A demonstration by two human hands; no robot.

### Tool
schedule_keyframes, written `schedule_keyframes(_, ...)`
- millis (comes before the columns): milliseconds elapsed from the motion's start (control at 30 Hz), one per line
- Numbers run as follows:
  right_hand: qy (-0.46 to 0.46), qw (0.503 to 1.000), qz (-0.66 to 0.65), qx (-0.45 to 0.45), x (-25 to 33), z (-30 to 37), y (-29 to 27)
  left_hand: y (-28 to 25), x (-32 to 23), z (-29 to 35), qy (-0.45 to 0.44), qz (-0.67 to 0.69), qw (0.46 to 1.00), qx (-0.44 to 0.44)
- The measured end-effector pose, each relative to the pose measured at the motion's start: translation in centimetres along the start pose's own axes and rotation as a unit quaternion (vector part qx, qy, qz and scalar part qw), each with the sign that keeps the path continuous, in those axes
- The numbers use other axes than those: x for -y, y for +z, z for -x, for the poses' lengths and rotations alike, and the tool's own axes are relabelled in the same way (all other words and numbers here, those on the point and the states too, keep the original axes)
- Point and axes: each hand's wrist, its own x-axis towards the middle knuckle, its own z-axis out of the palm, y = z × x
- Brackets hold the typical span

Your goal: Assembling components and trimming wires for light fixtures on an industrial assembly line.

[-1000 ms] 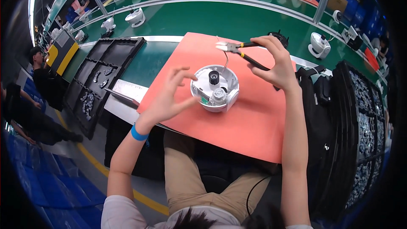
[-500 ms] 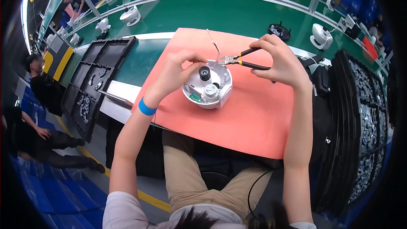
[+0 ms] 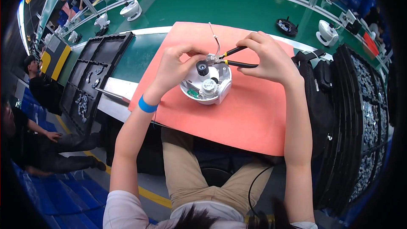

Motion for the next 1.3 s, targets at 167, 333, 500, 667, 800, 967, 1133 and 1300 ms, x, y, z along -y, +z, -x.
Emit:
schedule_keyframes(167,0.007,1.0,-0.007,0.0,0.1,-0.1,0.0,-0.2,0.0,0.0,0.005,-0.005,1.0,0.001)
schedule_keyframes(333,0.021,1.0,-0.017,0.012,0.0,-0.2,0.0,-0.1,0.3,0.1,0.014,-0.006,1.0,0.0)
schedule_keyframes(500,0.021,1.0,-0.017,0.009,0.0,0.0,0.0,-0.1,0.1,0.1,0.006,-0.009,1.0,0.003)
schedule_keyframes(667,0.026,0.999,-0.015,0.025,0.0,-0.2,-0.2,0.0,0.3,0.1,-0.006,-0.003,1.0,0.001)
schedule_keyframes(800,0.033,0.994,-0.098,-0.027,-0.5,-0.2,0.1,-1.1,0.9,0.5,-0.014,0.057,0.992,-0.116)
schedule_keyframes(967,0.123,0.974,-0.17,-0.09,-3.2,-0.2,1.1,-3.4,-0.9,4.5,-0.089,0.185,0.947,-0.246)
schedule_keyframes(1133,0.213,0.962,-0.115,-0.125,-6.0,0.6,4.9,-2.4,-4.2,13.1,-0.181,0.334,0.917,-0.12)
schedule_keyframes(1300,0.228,0.972,-0.03,-0.053,-6.6,1.6,6.7,1.7,-5.5,19.3,-0.283,0.386,0.822,0.307)
